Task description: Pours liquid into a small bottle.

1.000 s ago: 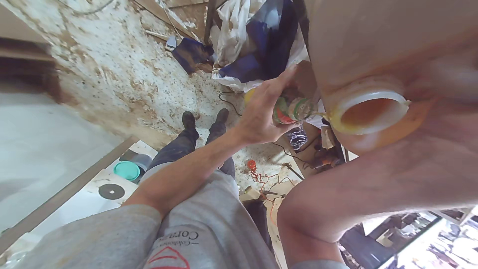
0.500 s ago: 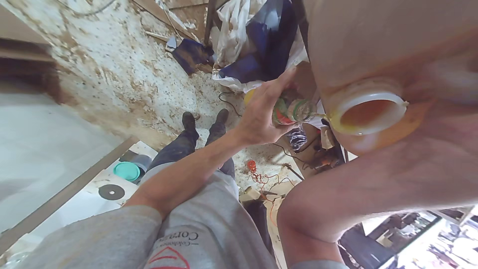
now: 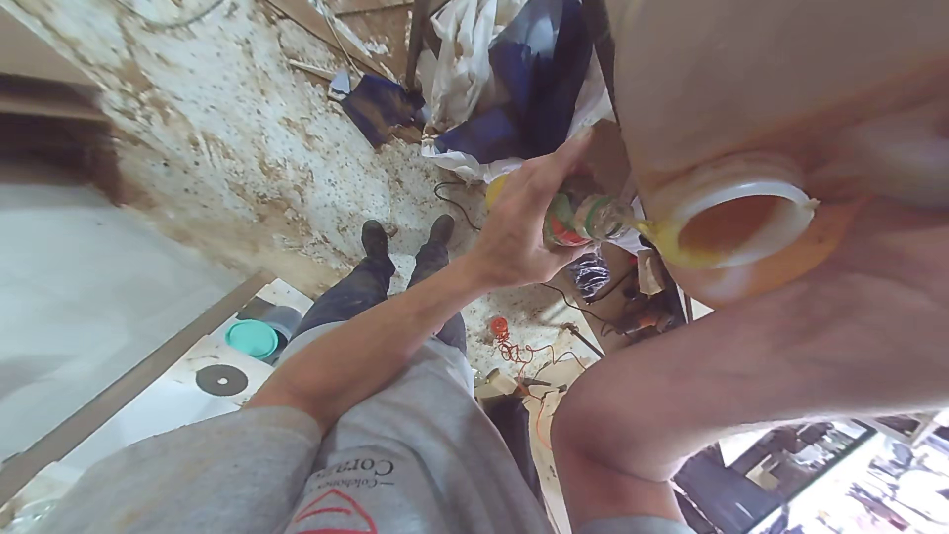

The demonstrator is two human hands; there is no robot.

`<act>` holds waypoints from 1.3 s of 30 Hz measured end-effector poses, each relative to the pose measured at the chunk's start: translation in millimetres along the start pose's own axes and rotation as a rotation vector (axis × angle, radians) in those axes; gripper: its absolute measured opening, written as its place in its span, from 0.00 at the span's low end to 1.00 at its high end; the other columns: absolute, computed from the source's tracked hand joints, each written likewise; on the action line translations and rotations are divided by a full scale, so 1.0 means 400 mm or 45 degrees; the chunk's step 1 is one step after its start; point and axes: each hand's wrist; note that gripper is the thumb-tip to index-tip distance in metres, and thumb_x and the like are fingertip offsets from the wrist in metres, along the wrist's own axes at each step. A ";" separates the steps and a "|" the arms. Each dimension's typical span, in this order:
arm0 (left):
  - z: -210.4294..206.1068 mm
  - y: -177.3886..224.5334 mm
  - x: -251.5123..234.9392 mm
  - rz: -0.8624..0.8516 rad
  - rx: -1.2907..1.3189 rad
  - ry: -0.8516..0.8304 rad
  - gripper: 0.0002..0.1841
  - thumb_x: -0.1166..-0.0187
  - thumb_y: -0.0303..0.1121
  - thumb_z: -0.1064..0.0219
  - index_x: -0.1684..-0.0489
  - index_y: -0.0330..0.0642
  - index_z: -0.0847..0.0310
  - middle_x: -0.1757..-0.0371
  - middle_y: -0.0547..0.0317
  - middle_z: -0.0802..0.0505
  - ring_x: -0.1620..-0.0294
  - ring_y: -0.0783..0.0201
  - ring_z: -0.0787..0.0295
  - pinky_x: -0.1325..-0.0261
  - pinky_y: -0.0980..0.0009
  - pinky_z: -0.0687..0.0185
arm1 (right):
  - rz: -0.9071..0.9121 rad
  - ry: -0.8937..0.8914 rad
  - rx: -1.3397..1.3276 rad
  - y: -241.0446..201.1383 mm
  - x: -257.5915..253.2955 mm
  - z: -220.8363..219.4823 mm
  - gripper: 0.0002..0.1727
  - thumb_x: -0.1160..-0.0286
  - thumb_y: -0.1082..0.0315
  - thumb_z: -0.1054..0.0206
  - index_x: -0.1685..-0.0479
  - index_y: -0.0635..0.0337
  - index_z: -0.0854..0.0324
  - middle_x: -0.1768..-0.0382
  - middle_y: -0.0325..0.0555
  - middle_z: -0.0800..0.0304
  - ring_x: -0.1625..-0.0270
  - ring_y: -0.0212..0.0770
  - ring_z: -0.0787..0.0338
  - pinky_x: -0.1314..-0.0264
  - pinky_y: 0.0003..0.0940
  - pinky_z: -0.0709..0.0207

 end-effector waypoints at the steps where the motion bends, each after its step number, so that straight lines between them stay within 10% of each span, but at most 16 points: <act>1: -0.001 0.000 -0.001 0.001 0.001 0.000 0.55 0.48 0.37 0.11 0.16 0.27 0.41 0.30 0.38 0.15 0.26 0.48 0.18 0.22 0.51 0.21 | -0.001 0.004 0.007 -0.002 0.001 -0.002 0.11 0.11 0.73 0.58 0.56 0.65 0.31 0.70 0.44 0.26 0.67 0.37 0.19 0.59 0.35 0.15; 39: -0.007 -0.005 0.001 0.010 0.019 -0.010 0.55 0.50 0.36 0.11 0.17 0.27 0.40 0.29 0.37 0.16 0.26 0.47 0.19 0.22 0.52 0.21 | 0.035 0.044 -0.063 0.025 -0.029 0.009 0.07 0.15 0.73 0.52 0.58 0.68 0.32 0.73 0.44 0.29 0.70 0.39 0.21 0.62 0.36 0.18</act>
Point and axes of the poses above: each hand's wrist, its own x-axis away from the middle knuckle, its own z-axis out of the back of the hand, y = z × x
